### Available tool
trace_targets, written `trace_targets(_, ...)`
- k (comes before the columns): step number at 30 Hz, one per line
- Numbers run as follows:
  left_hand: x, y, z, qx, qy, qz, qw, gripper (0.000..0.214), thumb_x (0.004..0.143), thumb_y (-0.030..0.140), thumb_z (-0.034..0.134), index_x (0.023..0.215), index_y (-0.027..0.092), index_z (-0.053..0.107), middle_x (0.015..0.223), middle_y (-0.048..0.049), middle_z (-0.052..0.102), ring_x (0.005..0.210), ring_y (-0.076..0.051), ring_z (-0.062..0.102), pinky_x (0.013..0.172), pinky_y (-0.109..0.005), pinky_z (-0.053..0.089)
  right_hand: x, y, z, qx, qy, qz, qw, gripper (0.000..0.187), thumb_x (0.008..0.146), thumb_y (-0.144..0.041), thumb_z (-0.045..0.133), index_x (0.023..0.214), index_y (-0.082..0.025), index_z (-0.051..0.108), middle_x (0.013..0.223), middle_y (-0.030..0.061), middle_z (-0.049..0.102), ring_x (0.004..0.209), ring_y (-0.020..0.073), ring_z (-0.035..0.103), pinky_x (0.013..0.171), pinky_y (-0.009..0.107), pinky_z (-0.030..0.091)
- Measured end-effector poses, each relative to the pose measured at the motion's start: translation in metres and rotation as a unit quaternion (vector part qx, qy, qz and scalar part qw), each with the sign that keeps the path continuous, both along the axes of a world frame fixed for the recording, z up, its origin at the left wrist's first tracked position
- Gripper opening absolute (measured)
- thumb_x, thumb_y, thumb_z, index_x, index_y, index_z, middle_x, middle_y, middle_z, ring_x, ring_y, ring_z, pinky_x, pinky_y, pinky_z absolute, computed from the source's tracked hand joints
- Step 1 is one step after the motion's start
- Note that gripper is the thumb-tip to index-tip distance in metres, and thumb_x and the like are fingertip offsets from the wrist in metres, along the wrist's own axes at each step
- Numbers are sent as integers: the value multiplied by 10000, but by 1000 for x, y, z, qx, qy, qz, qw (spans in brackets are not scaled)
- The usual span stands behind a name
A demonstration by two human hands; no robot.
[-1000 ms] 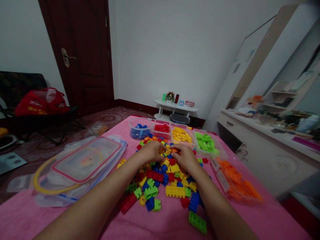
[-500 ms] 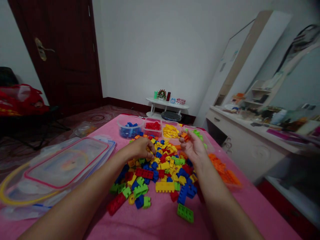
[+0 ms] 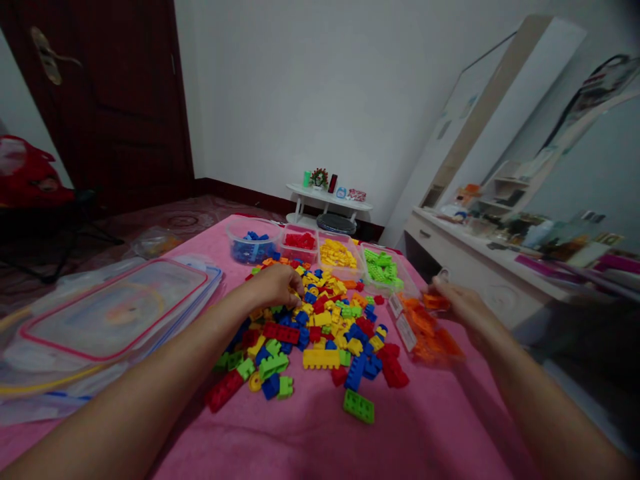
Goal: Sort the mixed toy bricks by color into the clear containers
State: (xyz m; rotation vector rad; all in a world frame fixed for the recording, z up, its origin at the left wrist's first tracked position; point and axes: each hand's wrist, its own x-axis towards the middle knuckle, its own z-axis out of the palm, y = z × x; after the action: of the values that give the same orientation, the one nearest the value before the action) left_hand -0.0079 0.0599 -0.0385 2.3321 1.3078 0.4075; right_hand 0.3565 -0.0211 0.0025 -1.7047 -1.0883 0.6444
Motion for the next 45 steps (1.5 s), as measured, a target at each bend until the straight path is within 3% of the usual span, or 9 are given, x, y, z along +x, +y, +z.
trace_targets(6,0,-2,1,12,9,-2,1000,260,603,296,716,847,208,734,778,9,713,690,-136,617,551,-184,380,-21,-7,14,21,-200,122,972,398,782,-523,536,689,-169,693,739,94,700,732,221,641,732,345,492)
trace_targets(14,-2,-3,3,14,20,-7,1000,251,611,296,714,850,221,731,799,15,716,696,-131,616,559,-188,373,-122,24,16,12,-264,325,908,173,678,-236,623,823,-154,671,766,32,675,683,143,593,621,249,439)
trace_targets(19,-2,-1,-1,14,21,-15,1000,287,597,316,723,868,222,725,750,17,708,654,-127,608,540,-190,363,-154,30,3,-88,-447,272,848,234,609,-186,672,841,-214,688,863,18,688,792,176,607,625,254,388)
trace_targets(25,-4,-1,5,-10,18,-31,999,380,581,266,728,955,202,701,869,-8,707,706,-134,611,558,-180,392,-154,27,-17,-149,-495,264,814,545,567,-262,724,1100,-235,616,1068,65,659,947,242,599,700,293,393)
trace_targets(29,-8,-6,17,-52,30,-45,997,340,620,355,719,904,168,713,738,-7,694,615,-120,578,509,-175,364,-149,29,-25,-129,-490,281,815,425,610,-204,662,1033,-235,643,1021,55,662,903,213,597,672,270,374)
trace_targets(33,-7,-9,22,-24,16,-39,999,248,663,391,684,718,152,722,619,-6,666,570,-116,559,483,-177,335,-149,27,-13,-100,-486,254,830,322,640,-127,576,928,-226,680,865,41,666,769,175,582,602,249,329)
trace_targets(38,5,-14,15,-18,-1,-108,994,242,664,275,688,885,190,740,748,-11,719,644,-132,613,564,-185,398,-156,19,-7,-30,-421,336,842,253,674,-152,565,881,-234,684,735,-3,629,658,125,537,565,220,307)
trace_targets(41,16,-22,12,50,60,-78,994,290,659,257,671,940,225,735,799,-31,725,699,-173,631,601,-225,415,-164,16,-18,-40,-425,375,823,285,629,-191,653,908,-237,684,796,-3,642,684,127,540,572,216,304)
trace_targets(45,25,-31,9,105,124,-28,986,290,658,240,618,924,250,732,841,-54,721,753,-218,636,583,-255,411,-170,17,-32,-61,-469,343,811,275,608,-213,678,882,-233,679,731,-8,625,633,123,516,540,226,263)
